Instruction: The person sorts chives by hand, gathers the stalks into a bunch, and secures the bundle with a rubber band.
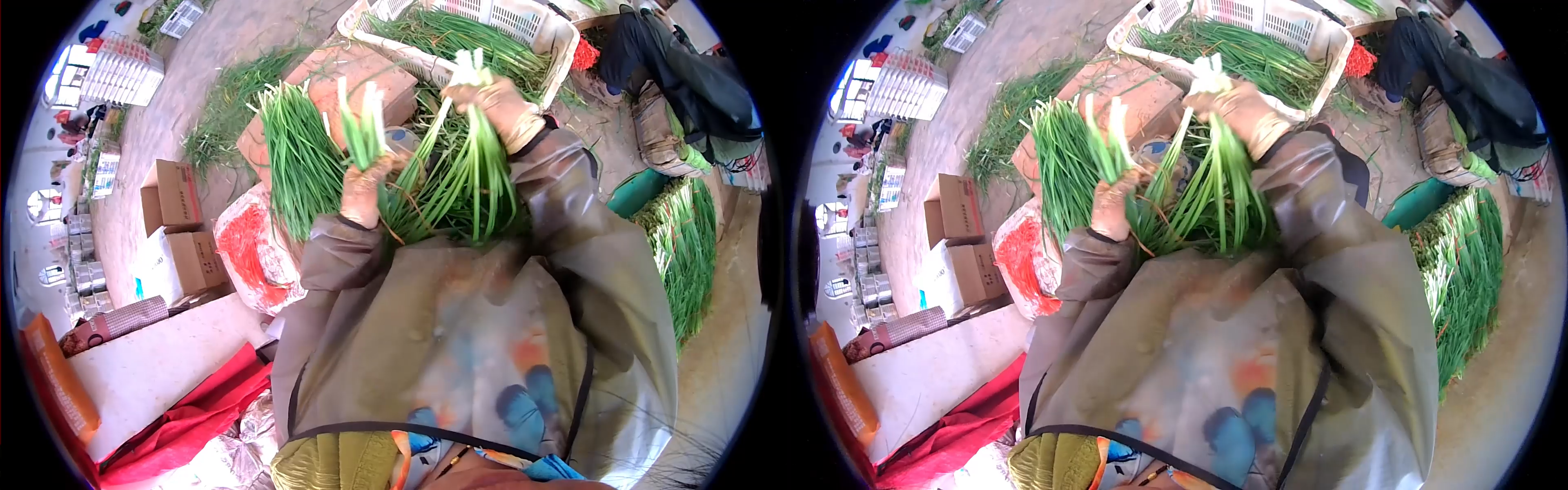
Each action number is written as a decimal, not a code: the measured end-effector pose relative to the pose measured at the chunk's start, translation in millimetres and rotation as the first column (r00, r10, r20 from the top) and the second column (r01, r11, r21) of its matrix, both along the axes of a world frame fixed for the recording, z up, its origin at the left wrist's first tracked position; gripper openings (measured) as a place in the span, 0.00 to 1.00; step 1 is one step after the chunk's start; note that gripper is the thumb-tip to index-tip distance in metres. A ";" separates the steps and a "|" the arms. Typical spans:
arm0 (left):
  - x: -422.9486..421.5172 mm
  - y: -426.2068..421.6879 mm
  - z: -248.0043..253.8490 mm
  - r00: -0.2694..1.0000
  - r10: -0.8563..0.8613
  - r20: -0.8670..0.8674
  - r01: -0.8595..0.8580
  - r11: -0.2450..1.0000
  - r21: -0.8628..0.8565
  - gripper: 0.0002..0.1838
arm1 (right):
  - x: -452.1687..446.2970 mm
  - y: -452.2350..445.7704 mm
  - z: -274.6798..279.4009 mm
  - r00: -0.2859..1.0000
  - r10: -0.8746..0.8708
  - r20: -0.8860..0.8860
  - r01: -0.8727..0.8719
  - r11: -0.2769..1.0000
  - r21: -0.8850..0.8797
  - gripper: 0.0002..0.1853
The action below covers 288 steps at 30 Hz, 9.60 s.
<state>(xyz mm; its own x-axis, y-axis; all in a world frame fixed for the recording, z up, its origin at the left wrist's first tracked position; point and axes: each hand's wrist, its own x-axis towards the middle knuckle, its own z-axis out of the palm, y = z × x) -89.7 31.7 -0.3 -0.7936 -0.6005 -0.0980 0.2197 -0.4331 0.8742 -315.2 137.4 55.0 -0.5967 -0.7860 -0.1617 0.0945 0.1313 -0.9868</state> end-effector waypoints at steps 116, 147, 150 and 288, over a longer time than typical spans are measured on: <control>-13.9 7.7 27.1 0.999 0.038 0.004 -0.038 0.981 0.188 0.13 | -14.7 41.0 5.5 0.964 -0.266 0.011 0.259 0.924 -0.283 0.13; -1.3 -14.7 26.8 0.973 0.191 0.129 -0.182 0.980 -0.076 0.15 | -38.7 56.8 121.4 0.969 0.019 -0.248 -0.122 0.906 -0.406 0.13; -30.1 5.5 60.0 1.000 0.014 0.024 -0.011 0.992 -0.129 0.17 | -26.0 35.9 92.7 0.969 0.143 -0.202 -0.218 0.878 -0.427 0.15; -12.0 -68.8 160.4 0.556 -0.431 -0.710 0.289 0.902 -0.321 0.12 | 63.4 -27.7 129.0 0.497 -0.083 -0.864 -0.292 0.921 -0.257 0.05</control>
